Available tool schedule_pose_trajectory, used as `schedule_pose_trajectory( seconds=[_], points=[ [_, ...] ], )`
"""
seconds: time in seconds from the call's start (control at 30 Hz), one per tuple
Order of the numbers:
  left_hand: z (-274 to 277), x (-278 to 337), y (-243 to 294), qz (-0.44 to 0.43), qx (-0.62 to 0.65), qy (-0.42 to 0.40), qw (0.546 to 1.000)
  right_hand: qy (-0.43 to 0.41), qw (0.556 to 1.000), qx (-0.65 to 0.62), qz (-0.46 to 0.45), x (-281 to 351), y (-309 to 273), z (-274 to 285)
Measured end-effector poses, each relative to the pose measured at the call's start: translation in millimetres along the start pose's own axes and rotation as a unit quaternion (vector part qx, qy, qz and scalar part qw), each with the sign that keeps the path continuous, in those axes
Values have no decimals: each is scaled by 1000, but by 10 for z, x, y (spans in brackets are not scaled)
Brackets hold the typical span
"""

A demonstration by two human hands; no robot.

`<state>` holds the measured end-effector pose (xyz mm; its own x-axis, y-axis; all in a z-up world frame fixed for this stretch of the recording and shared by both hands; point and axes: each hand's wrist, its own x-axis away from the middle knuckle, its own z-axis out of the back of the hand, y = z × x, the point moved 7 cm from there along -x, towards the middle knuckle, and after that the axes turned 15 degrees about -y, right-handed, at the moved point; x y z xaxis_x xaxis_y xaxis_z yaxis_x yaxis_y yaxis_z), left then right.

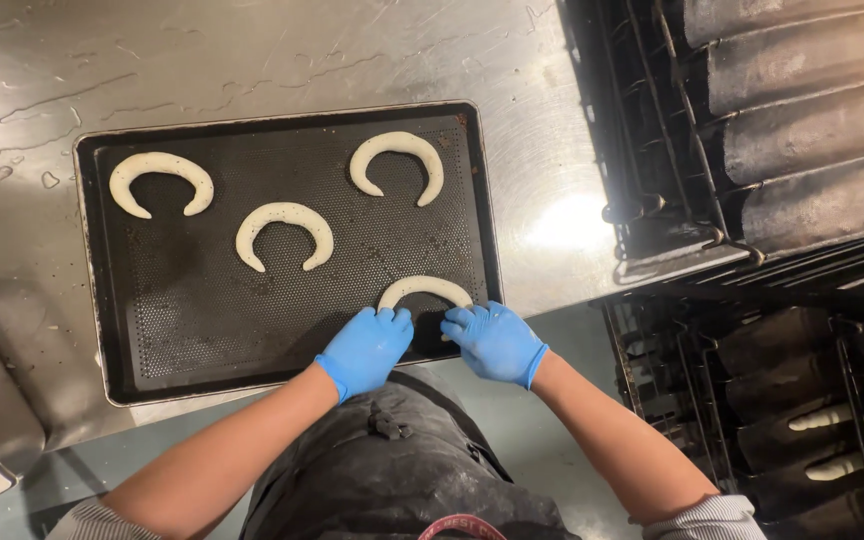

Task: Shaping dough into crescent and baguette forms using a dough moulder machine and placing them on trays and racks.

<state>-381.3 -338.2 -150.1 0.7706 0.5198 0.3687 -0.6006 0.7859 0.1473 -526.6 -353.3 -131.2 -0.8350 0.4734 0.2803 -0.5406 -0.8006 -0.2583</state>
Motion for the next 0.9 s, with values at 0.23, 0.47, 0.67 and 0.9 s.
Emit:
schedule_pose_trajectory(
  seconds=[0.23, 0.47, 0.67, 0.9],
  points=[
    [314, -262, -313, 156, 91, 159, 970, 86, 957, -201, -191, -262, 376, -29],
    [-396, -530, -582, 225, 243, 26, 943, 78, 939, -235, -239, -362, 586, -192],
    [245, 77, -569, 180, 378, 185, 889, 205, 919, -251, -224, -131, 321, 370],
    [-514, 1926, -477, 321, 405, 282, 808, 226, 888, -357, -180, -419, -453, 24]
  ],
)
